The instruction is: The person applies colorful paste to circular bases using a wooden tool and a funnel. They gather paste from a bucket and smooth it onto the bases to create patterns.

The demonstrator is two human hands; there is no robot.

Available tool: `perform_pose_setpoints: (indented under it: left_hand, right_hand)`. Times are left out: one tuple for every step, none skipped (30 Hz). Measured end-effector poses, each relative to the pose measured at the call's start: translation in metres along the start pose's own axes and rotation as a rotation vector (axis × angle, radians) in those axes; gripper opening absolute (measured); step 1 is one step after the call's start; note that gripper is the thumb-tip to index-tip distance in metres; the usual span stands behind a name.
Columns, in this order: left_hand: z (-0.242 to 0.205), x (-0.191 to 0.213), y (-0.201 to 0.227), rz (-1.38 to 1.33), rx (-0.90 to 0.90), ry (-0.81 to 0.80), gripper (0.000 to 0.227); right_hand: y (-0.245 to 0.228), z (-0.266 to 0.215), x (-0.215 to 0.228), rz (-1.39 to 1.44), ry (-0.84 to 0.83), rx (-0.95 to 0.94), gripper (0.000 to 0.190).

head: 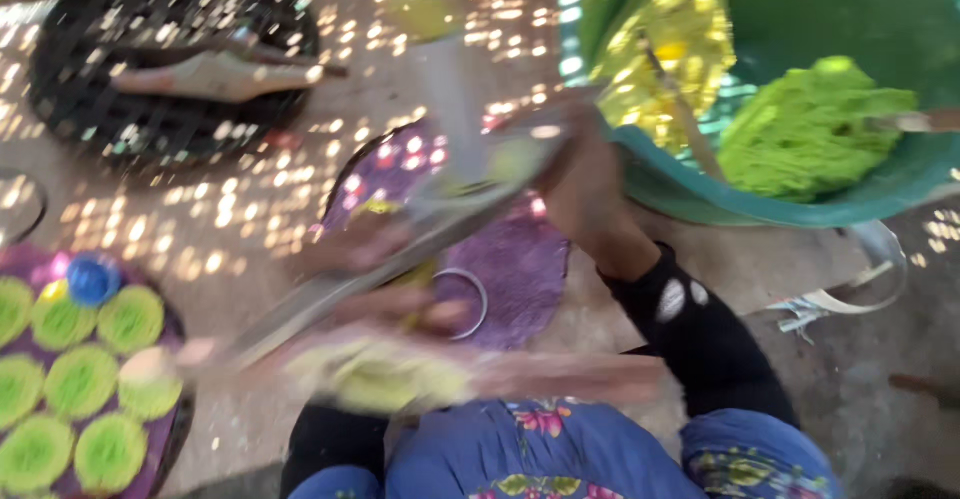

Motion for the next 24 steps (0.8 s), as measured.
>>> perform_pose_setpoints:
  left_hand:
    - [0.0,0.019,0.0,0.025,-0.004,0.055,0.042]
    - [-0.006,0.04,0.002,0.059,0.006,0.117,0.041]
    - [-0.009,0.061,0.005,0.092,0.012,0.172,0.04]
    - [-0.012,0.073,0.008,0.123,0.02,0.23,0.04]
    - [-0.013,0.086,0.012,0.158,0.025,0.266,0.039]
    - [-0.014,0.088,0.019,0.187,0.023,0.3,0.038]
    - [-0.013,0.09,0.026,0.217,0.021,0.333,0.038]
    - [-0.012,0.084,0.034,0.243,0.018,0.362,0.037]
    - [-0.011,0.075,0.042,0.271,0.009,0.385,0.037]
    - [-0.009,0.065,0.049,0.304,-0.005,0.412,0.036]
    - [-0.004,0.058,0.05,0.326,-0.024,0.424,0.035]
    - [-0.001,0.055,0.05,0.362,-0.031,0.435,0.035]
    - [0.0,0.052,0.048,0.392,-0.044,0.459,0.032]
    - [0.004,0.053,0.035,0.422,0.032,0.264,0.036]
    - [0.005,0.068,0.021,0.449,0.108,0.068,0.041]
    - [0.001,0.07,0.004,0.472,0.184,-0.133,0.047]
    - [-0.004,0.074,-0.008,0.383,0.193,-0.047,0.044]
    - [-0.009,0.078,-0.02,0.396,0.192,-0.001,0.044]
    - [-0.012,0.083,-0.031,0.443,0.202,0.009,0.044]
    - [-0.013,0.083,-0.039,0.491,0.202,0.01,0.044]
    - [-0.013,0.085,-0.046,0.523,0.204,0.003,0.044]
    - [-0.013,0.086,-0.049,0.556,0.207,-0.006,0.044]
    - [-0.012,0.086,-0.05,0.584,0.21,-0.017,0.044]
    - [-0.007,0.085,-0.053,0.604,0.211,-0.03,0.044]
  right_hand:
    - [0.003,0.0,-0.003,0.007,-0.134,-0.027,0.043]
    - [0.009,0.0,-0.002,0.024,-0.275,-0.06,0.046]
    - [0.017,-0.003,0.0,0.042,-0.416,-0.095,0.048]
    - [0.029,0.0,0.025,-0.23,-0.372,-0.09,0.045]
    - [0.042,0.004,0.061,-0.501,-0.323,-0.085,0.043]
    - [0.068,0.003,0.09,-0.654,-0.39,-0.187,0.032]
    - [0.097,0.001,0.118,-0.806,-0.456,-0.29,0.026]
    - [0.127,-0.003,0.138,-0.9,-0.569,-0.363,0.025]
    - [0.155,-0.016,0.151,-0.993,-0.683,-0.435,0.023]
    - [0.177,-0.033,0.158,-1.003,-0.765,-0.464,0.034]
    - [0.196,-0.05,0.166,-1.011,-0.847,-0.492,0.045]
    - [0.213,-0.066,0.168,-0.956,-0.852,-0.557,0.047]
    - [0.227,-0.081,0.167,-0.901,-0.855,-0.621,0.05]
    - [0.236,-0.091,0.166,-0.886,-0.855,-0.625,0.045]
    - [0.24,-0.096,0.164,-0.872,-0.856,-0.63,0.04]
    - [0.243,-0.101,0.161,-0.854,-0.857,-0.638,0.036]
    - [0.246,-0.102,0.161,-0.847,-0.843,-0.623,0.035]
    - [0.244,-0.1,0.16,-0.838,-0.827,-0.611,0.033]
    - [0.239,-0.095,0.159,-0.829,-0.811,-0.599,0.032]
    - [0.233,-0.085,0.16,-0.801,-0.772,-0.597,0.032]
    - [0.223,-0.074,0.163,-0.774,-0.733,-0.594,0.033]
    - [0.211,-0.065,0.166,-0.744,-0.696,-0.594,0.034]
    - [0.202,-0.06,0.172,-0.735,-0.734,-0.668,0.032]
    - [0.191,-0.057,0.182,-0.722,-0.771,-0.745,0.031]
Point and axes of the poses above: each hand's wrist, its own z-axis towards the middle knuckle, its own x-axis out of the back of the hand, y = z × x, the point moved 6 cm from there along z, towards the middle knuckle, and after that the axes turned 13 degrees about x, right-handed, at the moved point
